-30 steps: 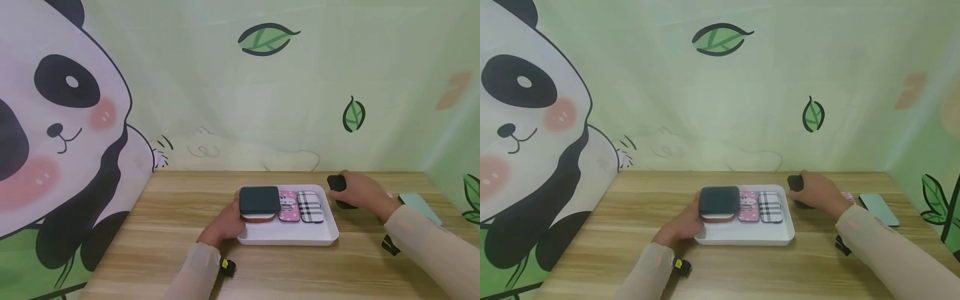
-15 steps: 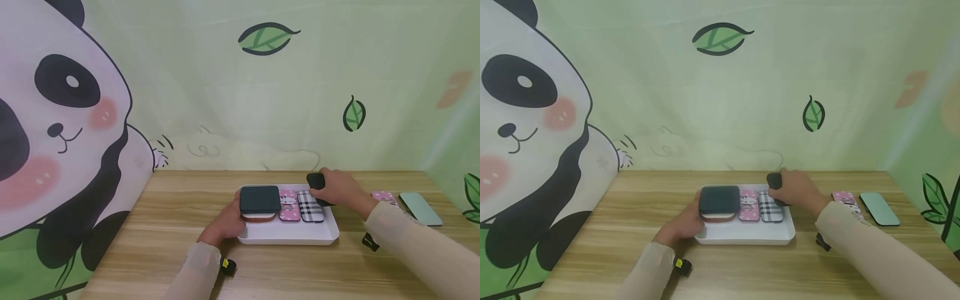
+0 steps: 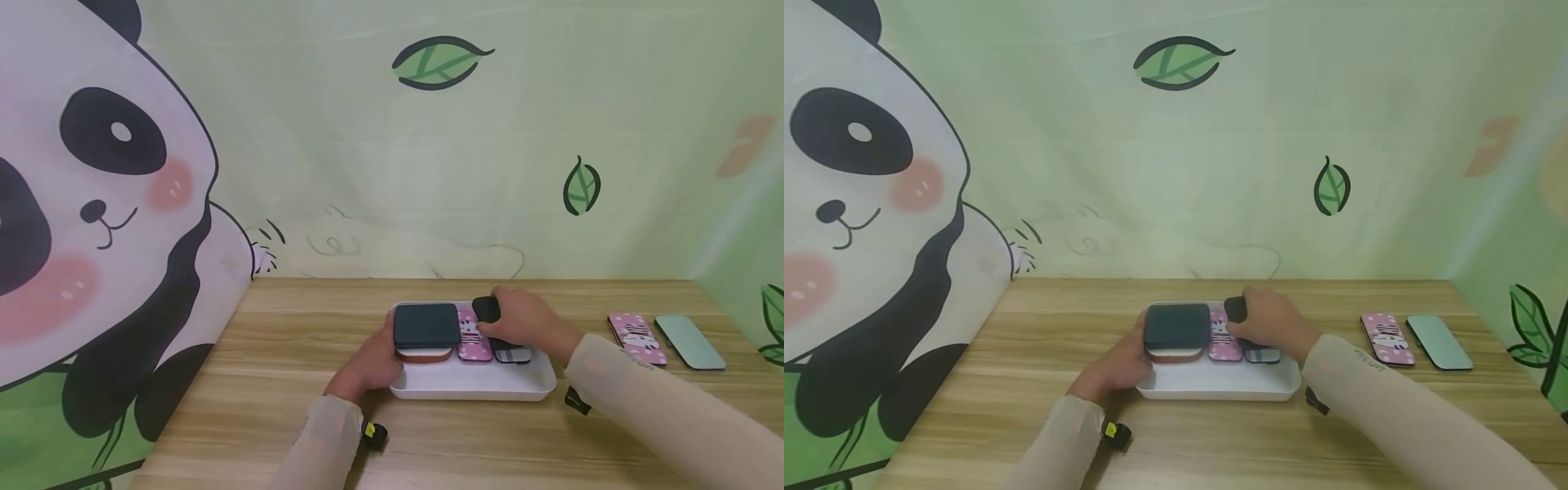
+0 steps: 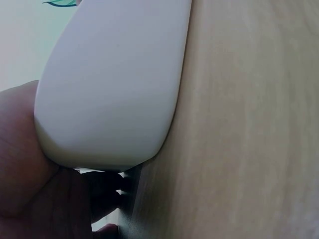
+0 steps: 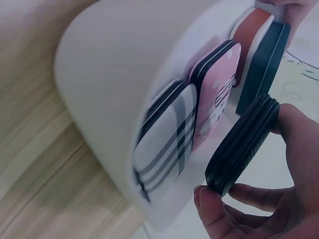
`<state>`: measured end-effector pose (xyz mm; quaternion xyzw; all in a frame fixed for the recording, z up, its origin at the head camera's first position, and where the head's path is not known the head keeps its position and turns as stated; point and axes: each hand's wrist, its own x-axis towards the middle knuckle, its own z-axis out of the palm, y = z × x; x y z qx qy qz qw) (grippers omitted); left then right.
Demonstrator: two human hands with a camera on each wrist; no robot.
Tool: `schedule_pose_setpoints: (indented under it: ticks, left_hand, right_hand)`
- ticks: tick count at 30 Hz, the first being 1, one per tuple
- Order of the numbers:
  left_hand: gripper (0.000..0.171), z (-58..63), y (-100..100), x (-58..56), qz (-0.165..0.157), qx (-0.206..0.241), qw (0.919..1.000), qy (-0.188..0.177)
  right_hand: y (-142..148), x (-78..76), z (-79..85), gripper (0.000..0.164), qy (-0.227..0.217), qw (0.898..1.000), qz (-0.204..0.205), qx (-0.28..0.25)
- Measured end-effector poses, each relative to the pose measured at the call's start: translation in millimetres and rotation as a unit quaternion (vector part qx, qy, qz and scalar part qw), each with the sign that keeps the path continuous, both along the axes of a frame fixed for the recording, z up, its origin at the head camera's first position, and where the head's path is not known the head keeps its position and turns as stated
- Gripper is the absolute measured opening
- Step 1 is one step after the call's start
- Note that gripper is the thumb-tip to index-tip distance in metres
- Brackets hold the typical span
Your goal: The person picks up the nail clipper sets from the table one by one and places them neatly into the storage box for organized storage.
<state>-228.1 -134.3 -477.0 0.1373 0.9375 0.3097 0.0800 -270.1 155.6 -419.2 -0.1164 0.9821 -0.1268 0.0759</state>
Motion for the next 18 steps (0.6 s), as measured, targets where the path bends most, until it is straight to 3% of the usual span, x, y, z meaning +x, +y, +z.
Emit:
schedule_pose_setpoints:
  ticks: [8,18]
  left_hand:
    - [0.096,1.3,0.3,1.3,0.002,-0.015,0.9999,-0.008]
    - [0.097,3.8,0.8,2.8,0.006,0.002,0.9998,-0.017]
  right_hand:
    - [-16.7,2.5,-5.3,0.076,-0.016,1.0,0.0,0.0]
    - [-24.3,0.3,-14.1,0.073,-0.015,1.0,0.002,-0.002]
